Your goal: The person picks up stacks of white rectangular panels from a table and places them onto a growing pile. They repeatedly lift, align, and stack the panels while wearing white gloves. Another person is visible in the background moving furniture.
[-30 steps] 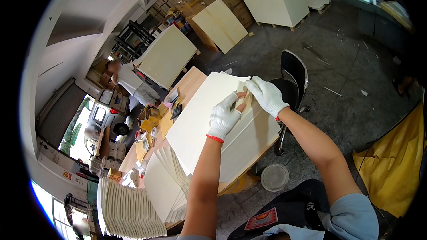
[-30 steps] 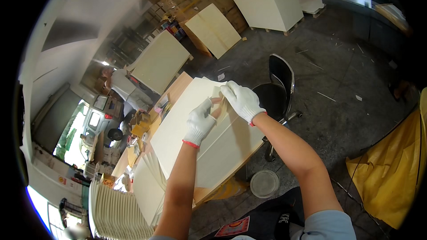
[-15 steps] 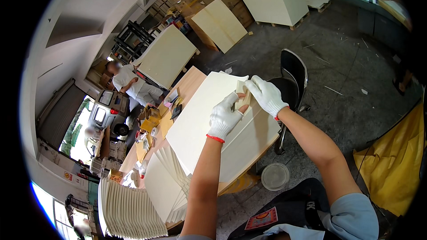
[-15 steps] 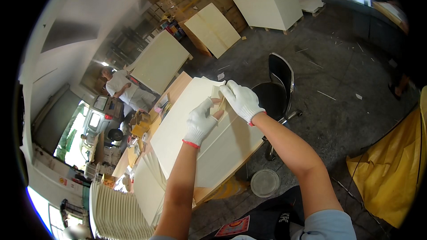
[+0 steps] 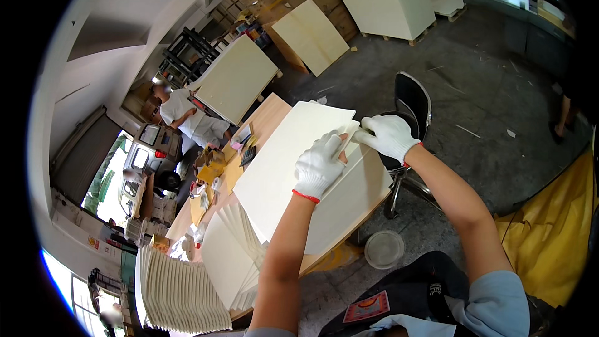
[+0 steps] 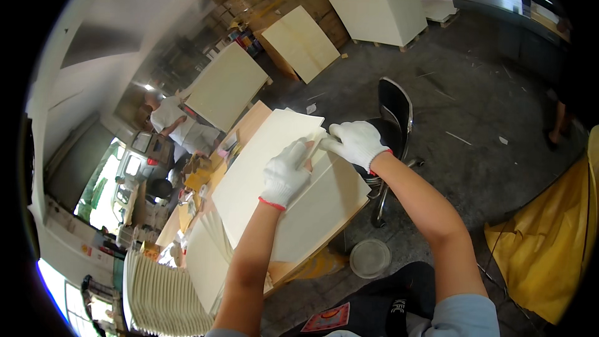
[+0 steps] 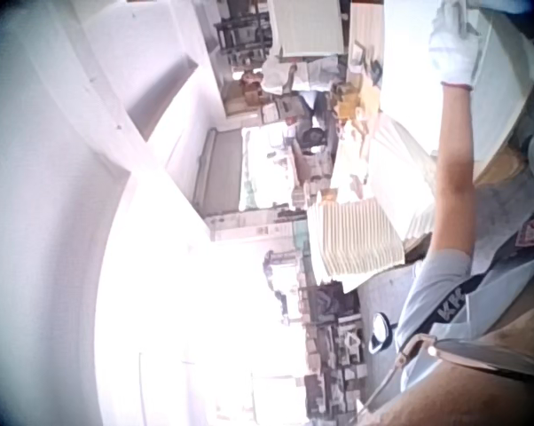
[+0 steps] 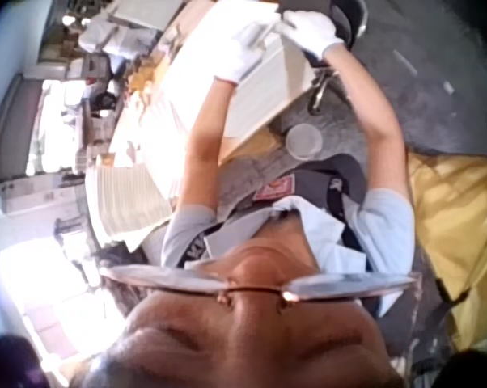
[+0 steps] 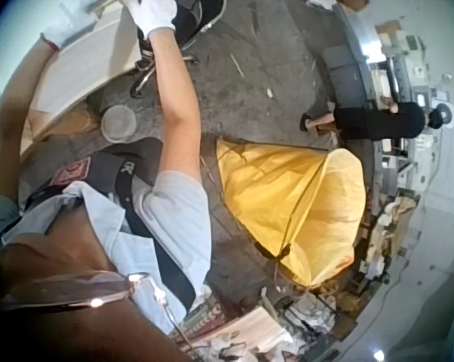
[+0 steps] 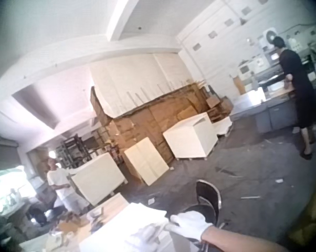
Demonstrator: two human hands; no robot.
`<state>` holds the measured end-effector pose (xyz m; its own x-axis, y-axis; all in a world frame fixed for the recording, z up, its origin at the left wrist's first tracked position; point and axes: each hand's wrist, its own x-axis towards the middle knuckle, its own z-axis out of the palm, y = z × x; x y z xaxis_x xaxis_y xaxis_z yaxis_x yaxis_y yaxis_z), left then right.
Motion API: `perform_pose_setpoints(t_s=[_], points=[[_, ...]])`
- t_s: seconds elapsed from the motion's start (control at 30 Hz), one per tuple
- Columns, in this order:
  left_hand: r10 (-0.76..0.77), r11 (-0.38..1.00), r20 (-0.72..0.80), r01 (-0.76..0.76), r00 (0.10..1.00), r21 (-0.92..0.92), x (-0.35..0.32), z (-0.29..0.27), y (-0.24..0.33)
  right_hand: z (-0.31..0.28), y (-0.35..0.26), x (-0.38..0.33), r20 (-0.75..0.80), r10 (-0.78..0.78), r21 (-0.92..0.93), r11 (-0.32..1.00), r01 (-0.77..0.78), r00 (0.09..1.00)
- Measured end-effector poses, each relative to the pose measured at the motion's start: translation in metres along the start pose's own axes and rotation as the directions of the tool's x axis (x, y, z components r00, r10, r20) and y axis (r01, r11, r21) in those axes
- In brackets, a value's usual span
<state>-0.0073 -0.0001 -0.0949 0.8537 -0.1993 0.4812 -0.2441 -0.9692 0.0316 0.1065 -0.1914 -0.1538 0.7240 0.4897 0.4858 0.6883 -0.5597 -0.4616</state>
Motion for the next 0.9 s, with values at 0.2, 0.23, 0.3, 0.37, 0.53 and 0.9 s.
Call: perform_pose_setpoints(t_s=[0.2, 0.23, 0.3, 0.37, 0.53, 0.9], points=[[-0.16, 0.987, 0.107, 0.16, 0.981, 0.001, 0.024, 0.006, -0.005, -0.006, 0.005, 0.011, -0.112, -0.249, -0.203, 0.953, 0.223, 0.962], [-0.162, 0.987, 0.103, 0.164, 0.981, -0.003, 0.025, 0.01, -0.01, -0.007, 0.002, 0.014, -0.108, -0.258, -0.194, 0.953, 0.234, 0.96], [-0.164, 0.986, 0.088, 0.166, 0.983, -0.022, 0.025, 0.013, -0.013, -0.008, -0.007, 0.019, -0.078, -0.158, -0.035, 0.987, 0.155, 0.984], [-0.163, 0.985, 0.066, 0.166, 0.984, -0.05, 0.023, 0.012, -0.011, -0.003, -0.016, 0.022, -0.021, 0.026, 0.223, 0.975, -0.021, 0.999], [-0.207, 0.875, 0.242, 0.29, 0.948, -0.389, 0.014, 0.002, -0.019, 0.012, -0.023, 0.017, -0.032, 0.229, 0.481, 0.857, -0.186, 0.973], [-0.258, 0.834, 0.276, 0.358, 0.926, -0.421, 0.015, -0.005, -0.011, 0.012, -0.026, 0.013, -0.035, 0.26, 0.428, 0.877, -0.22, 0.965]])
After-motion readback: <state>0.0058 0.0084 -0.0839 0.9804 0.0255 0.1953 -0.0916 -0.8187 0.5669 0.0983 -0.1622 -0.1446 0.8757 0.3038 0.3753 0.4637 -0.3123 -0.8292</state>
